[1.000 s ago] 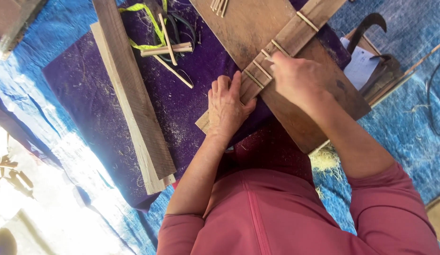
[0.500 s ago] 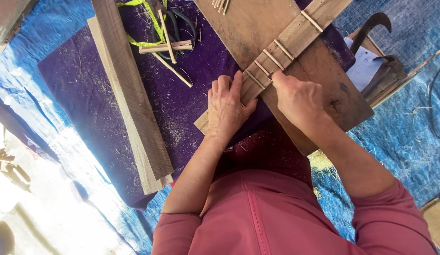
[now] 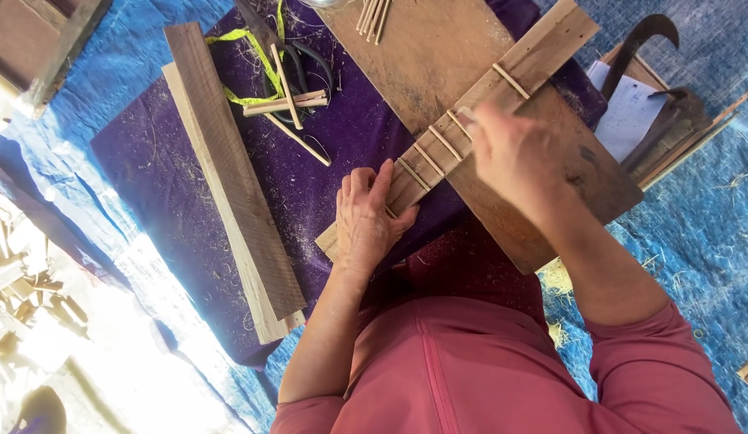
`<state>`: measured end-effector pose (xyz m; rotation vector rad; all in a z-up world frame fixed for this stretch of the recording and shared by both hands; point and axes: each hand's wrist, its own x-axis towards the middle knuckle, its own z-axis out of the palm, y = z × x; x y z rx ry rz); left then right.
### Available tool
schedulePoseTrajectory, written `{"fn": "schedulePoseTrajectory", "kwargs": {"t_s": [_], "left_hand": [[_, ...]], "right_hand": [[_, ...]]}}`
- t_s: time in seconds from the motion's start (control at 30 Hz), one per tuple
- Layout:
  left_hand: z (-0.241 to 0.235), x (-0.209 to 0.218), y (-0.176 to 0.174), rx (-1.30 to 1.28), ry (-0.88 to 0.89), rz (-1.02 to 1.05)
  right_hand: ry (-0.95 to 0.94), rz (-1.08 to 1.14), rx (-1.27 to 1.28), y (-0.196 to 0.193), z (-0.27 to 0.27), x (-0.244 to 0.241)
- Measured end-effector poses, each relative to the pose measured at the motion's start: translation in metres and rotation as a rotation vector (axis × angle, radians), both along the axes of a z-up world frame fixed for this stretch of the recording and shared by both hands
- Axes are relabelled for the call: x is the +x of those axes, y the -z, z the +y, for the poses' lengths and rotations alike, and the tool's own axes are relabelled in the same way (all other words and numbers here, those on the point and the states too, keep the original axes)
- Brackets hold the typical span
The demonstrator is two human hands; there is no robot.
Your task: The person assembles a small wooden ladder by inserting dowels into pre-drilled holes on two side rails, then sands the assembled piece with sandpaper. The person flips the ladder to sand both sides and edges.
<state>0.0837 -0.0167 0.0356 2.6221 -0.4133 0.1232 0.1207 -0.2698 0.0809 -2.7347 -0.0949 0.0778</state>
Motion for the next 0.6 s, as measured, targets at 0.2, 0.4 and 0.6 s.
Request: {"fn": "schedulePoseTrajectory", "kwargs": {"t_s": [0.2, 0.4, 0.6], "left_hand": [[-0.002, 0.0, -0.005, -0.008, -0.004, 0.019], [-0.001, 0.0, -0.008, -0.019, -0.023, 0.024], [0.002, 0.002, -0.008, -0.027, 0.022, 0.027]], "right_hand": [[-0.069, -0.421, -0.182, 0.039, 0.055, 0.01], [-0.063, -0.383, -0.298, 0.028, 0.056, -0.008], [-0.094, -0.229, -0.27, 0.013, 0.047, -0.036]]}}
